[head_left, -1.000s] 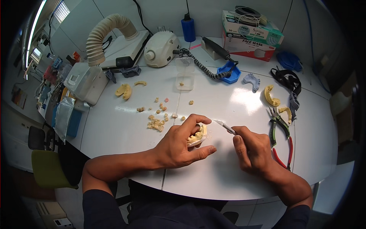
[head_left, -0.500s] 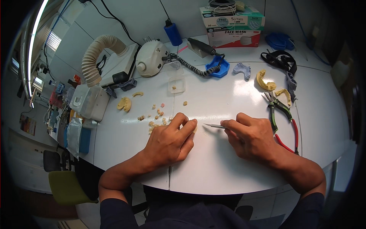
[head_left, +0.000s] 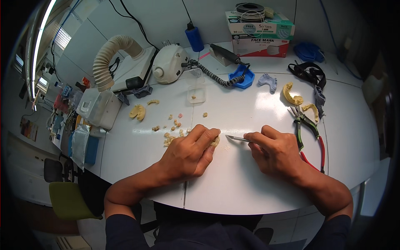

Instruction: Trimming and carving a dental cast using a small carving tool.

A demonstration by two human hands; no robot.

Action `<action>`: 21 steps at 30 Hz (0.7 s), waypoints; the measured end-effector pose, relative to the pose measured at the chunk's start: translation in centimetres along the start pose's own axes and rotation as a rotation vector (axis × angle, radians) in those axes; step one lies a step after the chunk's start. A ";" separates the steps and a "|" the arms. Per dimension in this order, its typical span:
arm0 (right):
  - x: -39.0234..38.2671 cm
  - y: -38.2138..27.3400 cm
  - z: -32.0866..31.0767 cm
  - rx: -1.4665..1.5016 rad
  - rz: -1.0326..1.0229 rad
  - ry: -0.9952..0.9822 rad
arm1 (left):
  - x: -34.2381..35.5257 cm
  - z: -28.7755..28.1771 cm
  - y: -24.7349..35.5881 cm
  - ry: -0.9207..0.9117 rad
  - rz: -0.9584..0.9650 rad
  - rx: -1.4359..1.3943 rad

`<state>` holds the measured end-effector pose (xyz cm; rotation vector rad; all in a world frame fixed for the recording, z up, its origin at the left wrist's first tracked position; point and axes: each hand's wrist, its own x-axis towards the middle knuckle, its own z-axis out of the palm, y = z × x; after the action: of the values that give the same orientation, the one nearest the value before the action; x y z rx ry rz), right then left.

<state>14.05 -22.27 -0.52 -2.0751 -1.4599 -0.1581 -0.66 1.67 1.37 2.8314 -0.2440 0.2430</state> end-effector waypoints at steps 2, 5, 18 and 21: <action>0.2 -0.3 -0.1 0.084 0.072 0.038 | 0.1 -0.8 0.0 0.102 -0.089 -0.528; 0.4 -0.3 0.3 0.261 0.152 0.120 | -0.1 -0.9 -0.1 -0.006 -0.226 -0.947; 0.7 -0.3 0.0 0.266 0.164 0.095 | 0.2 0.0 -0.4 -0.067 -0.301 -1.341; 0.8 -0.5 -0.3 0.257 0.168 0.072 | 0.2 0.3 -0.6 -0.056 -0.326 -1.421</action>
<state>13.97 -21.61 0.28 -1.9487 -1.1893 0.0203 -0.32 2.11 0.97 1.4250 0.0539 -0.0839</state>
